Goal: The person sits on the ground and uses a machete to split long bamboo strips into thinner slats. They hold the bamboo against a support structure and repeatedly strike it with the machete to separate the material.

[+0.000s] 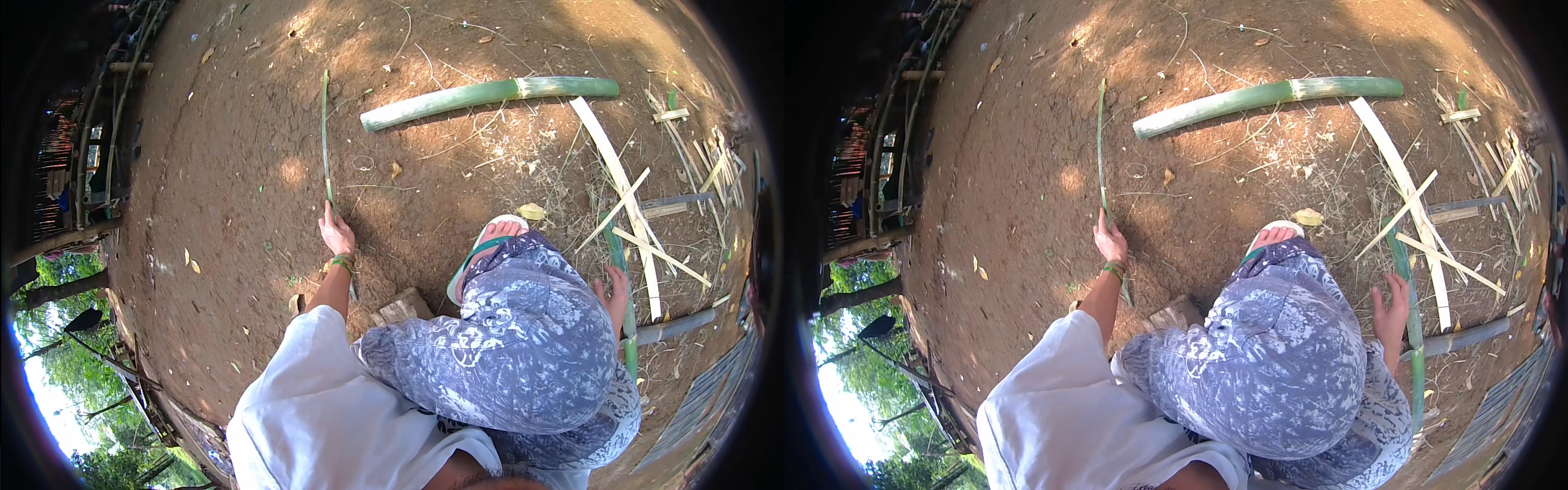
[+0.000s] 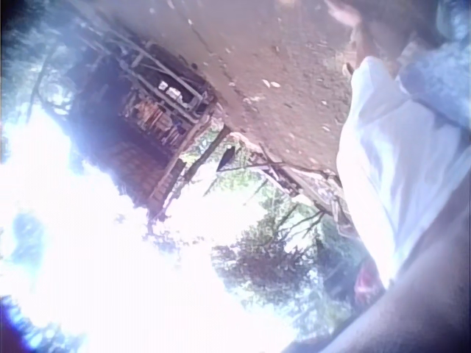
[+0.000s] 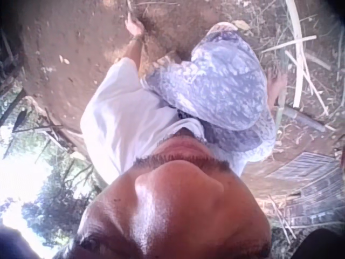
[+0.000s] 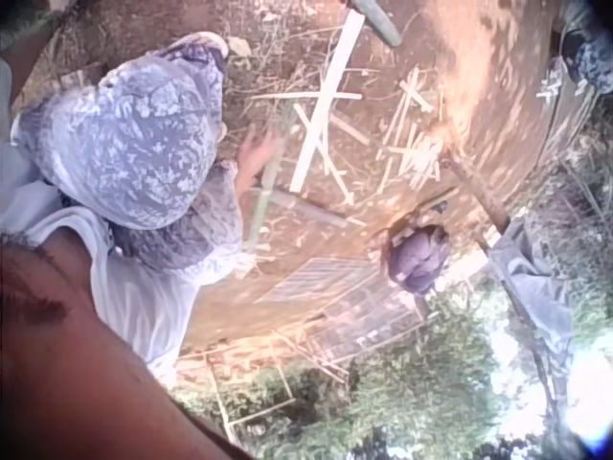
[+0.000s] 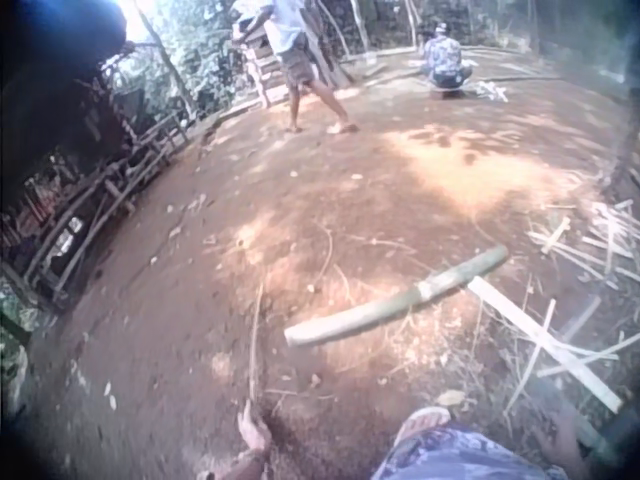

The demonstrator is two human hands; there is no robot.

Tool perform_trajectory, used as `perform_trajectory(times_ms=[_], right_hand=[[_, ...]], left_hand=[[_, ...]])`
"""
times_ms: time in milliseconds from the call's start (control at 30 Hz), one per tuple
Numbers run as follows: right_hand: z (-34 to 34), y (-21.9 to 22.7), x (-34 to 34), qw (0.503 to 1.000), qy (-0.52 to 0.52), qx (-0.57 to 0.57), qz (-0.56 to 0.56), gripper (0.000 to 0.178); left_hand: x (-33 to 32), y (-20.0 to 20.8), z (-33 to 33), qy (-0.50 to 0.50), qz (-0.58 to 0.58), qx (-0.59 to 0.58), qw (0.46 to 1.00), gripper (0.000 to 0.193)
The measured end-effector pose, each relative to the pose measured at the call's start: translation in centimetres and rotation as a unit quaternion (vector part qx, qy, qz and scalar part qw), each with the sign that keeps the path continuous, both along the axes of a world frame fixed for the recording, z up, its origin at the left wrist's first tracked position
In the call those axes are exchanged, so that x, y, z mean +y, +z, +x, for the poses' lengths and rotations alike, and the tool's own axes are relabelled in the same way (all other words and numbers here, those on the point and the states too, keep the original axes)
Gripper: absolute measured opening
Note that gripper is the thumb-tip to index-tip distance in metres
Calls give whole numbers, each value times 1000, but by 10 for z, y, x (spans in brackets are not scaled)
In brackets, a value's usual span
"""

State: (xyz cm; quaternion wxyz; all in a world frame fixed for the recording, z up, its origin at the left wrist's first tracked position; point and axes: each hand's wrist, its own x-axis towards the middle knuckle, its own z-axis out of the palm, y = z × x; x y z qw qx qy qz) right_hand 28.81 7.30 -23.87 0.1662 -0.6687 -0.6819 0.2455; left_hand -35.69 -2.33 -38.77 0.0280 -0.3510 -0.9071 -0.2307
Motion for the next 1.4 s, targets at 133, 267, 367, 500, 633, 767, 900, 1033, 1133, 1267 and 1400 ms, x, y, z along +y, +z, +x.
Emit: perform_trajectory(times_ms=[133,267,367,500,633,767,900,1033,1133,1267,1400], right_hand=[[8,-25,-9,1000,6,4,-6,36],[10,-24,-16,999,-9,17,-36,36],[10,-24,-21,999,-23,38,-26,34],[14,-27,-23,998,-41,18,-42,32],[24,-43,-27,997,-61,28,-46,31],[51,-67,-30,972,-173,151,-46,29],[68,-76,7,955,-234,179,-31,32],[69,-69,51,952,-259,160,-15,30],[73,-74,78,941,-325,85,-34,30],[96,-118,113,820,-475,290,-131,40],[107,-154,124,739,-525,408,-112,29]], left_hand=[[4,16,8,-6,-78,40,996,56],[4,10,9,-26,-113,73,991,51],[3,5,4,10,-40,-10,999,43],[-1,10,-4,-22,-78,-17,997,41],[3,23,3,25,-102,66,992,40],[41,28,36,-5,-72,88,993,40],[73,34,81,-122,30,-31,992,28],[121,51,151,-228,32,-103,968,27],[156,52,198,-312,43,-146,938,25],[191,81,295,-415,47,-190,889,20],[213,81,374,-518,45,-234,822,19]])
